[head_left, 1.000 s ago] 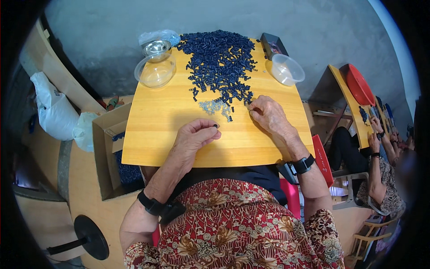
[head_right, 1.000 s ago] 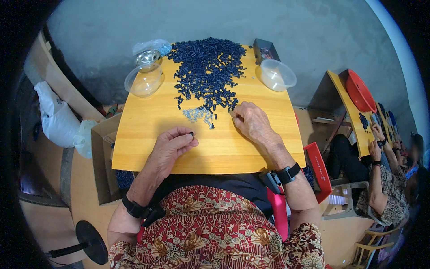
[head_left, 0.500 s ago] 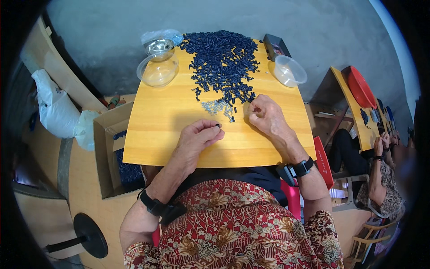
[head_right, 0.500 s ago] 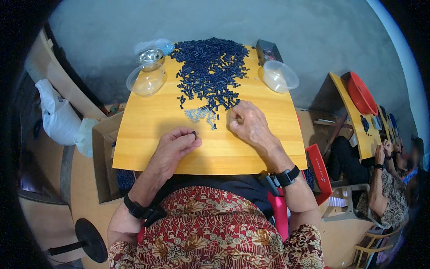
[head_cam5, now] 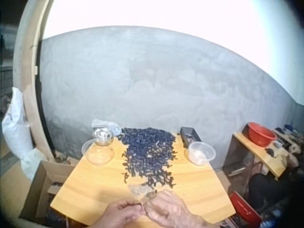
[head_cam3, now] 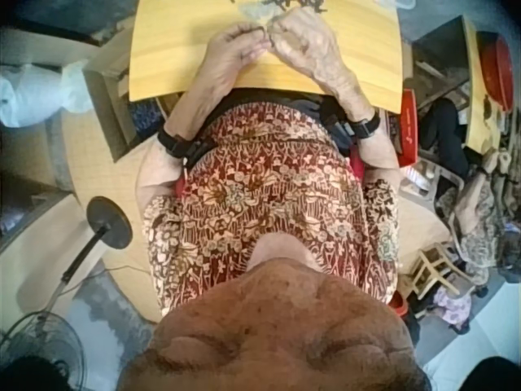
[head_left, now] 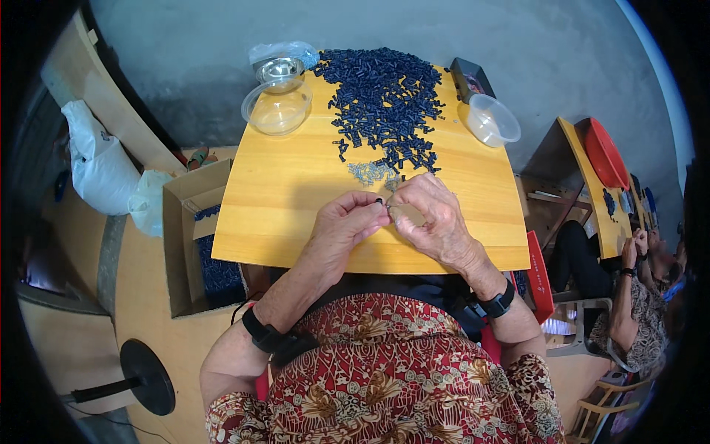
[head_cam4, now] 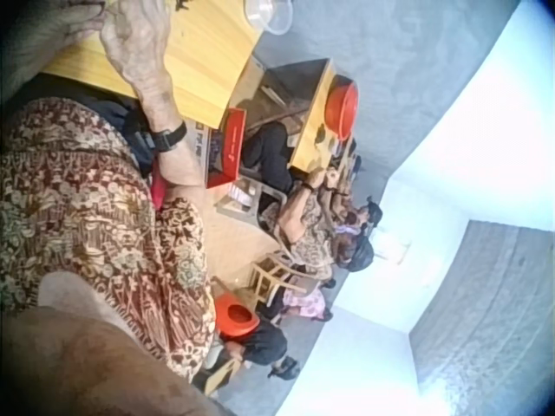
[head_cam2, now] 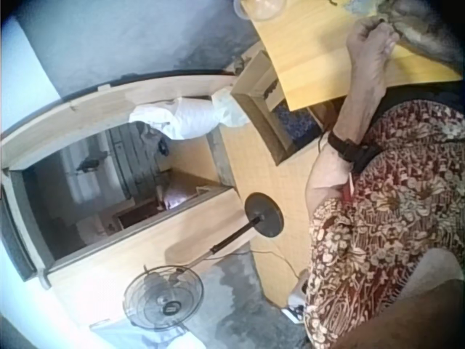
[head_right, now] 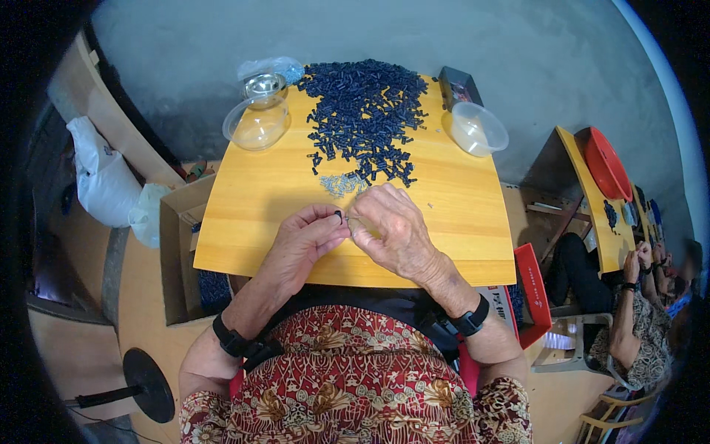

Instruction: Assembling small plastic components on a wooden table.

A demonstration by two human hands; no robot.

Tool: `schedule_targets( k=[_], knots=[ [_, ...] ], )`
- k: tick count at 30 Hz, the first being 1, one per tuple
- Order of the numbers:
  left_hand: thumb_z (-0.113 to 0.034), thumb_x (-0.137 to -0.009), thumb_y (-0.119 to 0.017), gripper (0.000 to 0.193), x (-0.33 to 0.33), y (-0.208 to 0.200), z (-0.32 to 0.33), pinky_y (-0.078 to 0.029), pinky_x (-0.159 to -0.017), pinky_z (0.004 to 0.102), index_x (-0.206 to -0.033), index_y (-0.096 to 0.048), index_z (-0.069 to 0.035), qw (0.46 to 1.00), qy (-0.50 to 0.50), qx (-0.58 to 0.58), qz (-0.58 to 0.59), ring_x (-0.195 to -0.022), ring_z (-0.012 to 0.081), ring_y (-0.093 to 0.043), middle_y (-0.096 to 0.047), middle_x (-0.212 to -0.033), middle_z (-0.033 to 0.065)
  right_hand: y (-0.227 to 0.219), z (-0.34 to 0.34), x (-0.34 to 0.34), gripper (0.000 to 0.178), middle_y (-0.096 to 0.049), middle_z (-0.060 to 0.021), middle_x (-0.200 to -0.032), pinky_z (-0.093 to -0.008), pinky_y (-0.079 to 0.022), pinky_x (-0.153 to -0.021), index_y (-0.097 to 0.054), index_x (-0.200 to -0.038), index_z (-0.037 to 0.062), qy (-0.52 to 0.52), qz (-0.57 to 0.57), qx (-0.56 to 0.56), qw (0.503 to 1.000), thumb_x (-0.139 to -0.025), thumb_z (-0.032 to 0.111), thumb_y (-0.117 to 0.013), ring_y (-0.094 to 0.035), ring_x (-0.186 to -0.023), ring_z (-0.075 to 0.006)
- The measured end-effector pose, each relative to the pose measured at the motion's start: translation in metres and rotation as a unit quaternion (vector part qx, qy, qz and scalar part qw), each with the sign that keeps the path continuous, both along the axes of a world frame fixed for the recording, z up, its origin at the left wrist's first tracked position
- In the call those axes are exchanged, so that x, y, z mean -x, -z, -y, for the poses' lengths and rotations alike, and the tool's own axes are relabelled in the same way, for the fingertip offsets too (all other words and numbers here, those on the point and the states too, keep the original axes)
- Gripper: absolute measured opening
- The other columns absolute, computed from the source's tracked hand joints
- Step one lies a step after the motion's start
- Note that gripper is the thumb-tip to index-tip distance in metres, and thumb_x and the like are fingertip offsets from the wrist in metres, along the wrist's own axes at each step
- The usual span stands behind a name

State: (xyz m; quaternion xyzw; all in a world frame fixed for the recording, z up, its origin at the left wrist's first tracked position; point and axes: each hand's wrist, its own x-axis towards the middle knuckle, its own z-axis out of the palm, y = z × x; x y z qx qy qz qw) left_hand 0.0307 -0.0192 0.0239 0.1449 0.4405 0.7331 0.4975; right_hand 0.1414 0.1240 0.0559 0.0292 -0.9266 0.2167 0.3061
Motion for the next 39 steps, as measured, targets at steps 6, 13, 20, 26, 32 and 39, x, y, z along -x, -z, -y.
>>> schedule_targets(
  k=[6,13,20,26,32,39],
  knots=[
    [-0.012,-0.088,-0.063,0.013,-0.0015,0.0048,-0.0024,-0.049,-0.08,0.022,-0.1,-0.061,-0.006,1.0,-0.007,-0.014,-0.026,-0.088,0.0102,-0.061,-0.064,-0.095,0.002,0.0004,0.003,-0.0008,0.016,-0.058,-0.0088,-0.082,-0.0364,-0.044,-0.07,-0.058,-0.083,0.004,0.005,-0.027,-0.023,0.999,-0.07,0.003,-0.067,-0.056,-0.078,-0.0265],
    [-0.011,-0.085,-0.067,0.019,-0.0046,0.005,-0.0027,-0.049,-0.08,0.0219,-0.102,-0.061,-0.005,0.997,-0.042,-0.022,-0.067,-0.085,0.0092,-0.06,-0.062,-0.093,0.0016,0.0001,0.0096,0.0013,0.015,-0.058,-0.0068,-0.082,-0.0352,-0.044,-0.069,-0.059,-0.081,0.0061,0.021,-0.056,-0.147,0.987,-0.07,0.005,-0.068,-0.056,-0.075,-0.0237],
    [-0.006,-0.085,-0.066,0.017,-0.0033,0.0028,-0.0036,-0.049,-0.082,0.0228,-0.099,-0.061,0.002,0.997,-0.058,-0.007,-0.059,-0.082,0.0105,-0.06,-0.064,-0.088,0.0053,-0.0018,0.0068,-0.0029,0.013,-0.061,-0.0083,-0.083,-0.0352,-0.045,-0.07,-0.061,-0.083,0.0052,0.008,-0.028,-0.03,0.999,-0.072,0.006,-0.068,-0.058,-0.078,-0.0254],
    [-0.008,-0.085,-0.066,0.021,-0.0017,0.0056,-0.0045,-0.05,-0.079,0.0222,-0.103,-0.059,-0.002,0.998,-0.038,-0.023,-0.041,-0.087,0.0118,-0.061,-0.062,-0.095,0.0044,0.0031,0.0043,-0.0037,0.013,-0.063,-0.0105,-0.084,-0.0368,-0.048,-0.072,-0.061,-0.085,0.0031,0.0,-0.017,0.092,0.996,-0.073,0.004,-0.068,-0.06,-0.08,-0.0276],
    [-0.006,-0.085,-0.066,0.02,-0.0022,0.0082,-0.0043,-0.049,-0.08,0.022,-0.103,-0.06,-0.002,0.998,-0.042,-0.039,-0.038,-0.087,0.0114,-0.06,-0.062,-0.095,0.0042,0.0043,0.0076,-0.003,0.012,-0.063,-0.0103,-0.083,-0.0357,-0.049,-0.07,-0.061,-0.084,0.0031,0.0,-0.035,0.09,0.995,-0.074,0.002,-0.067,-0.061,-0.078,-0.0263],
    [-0.003,-0.082,-0.069,0.02,-0.0054,0.0083,-0.0069,-0.049,-0.081,0.0229,-0.1,-0.062,0.001,0.994,-0.057,-0.064,-0.074,-0.085,0.0099,-0.061,-0.065,-0.092,0.0041,0.0009,0.004,-0.0058,0.011,-0.063,-0.0093,-0.079,-0.0344,-0.048,-0.067,-0.06,-0.081,0.0027,0.022,-0.057,0.125,0.99,-0.073,0.003,-0.068,-0.061,-0.074,-0.0243]
  ],
)
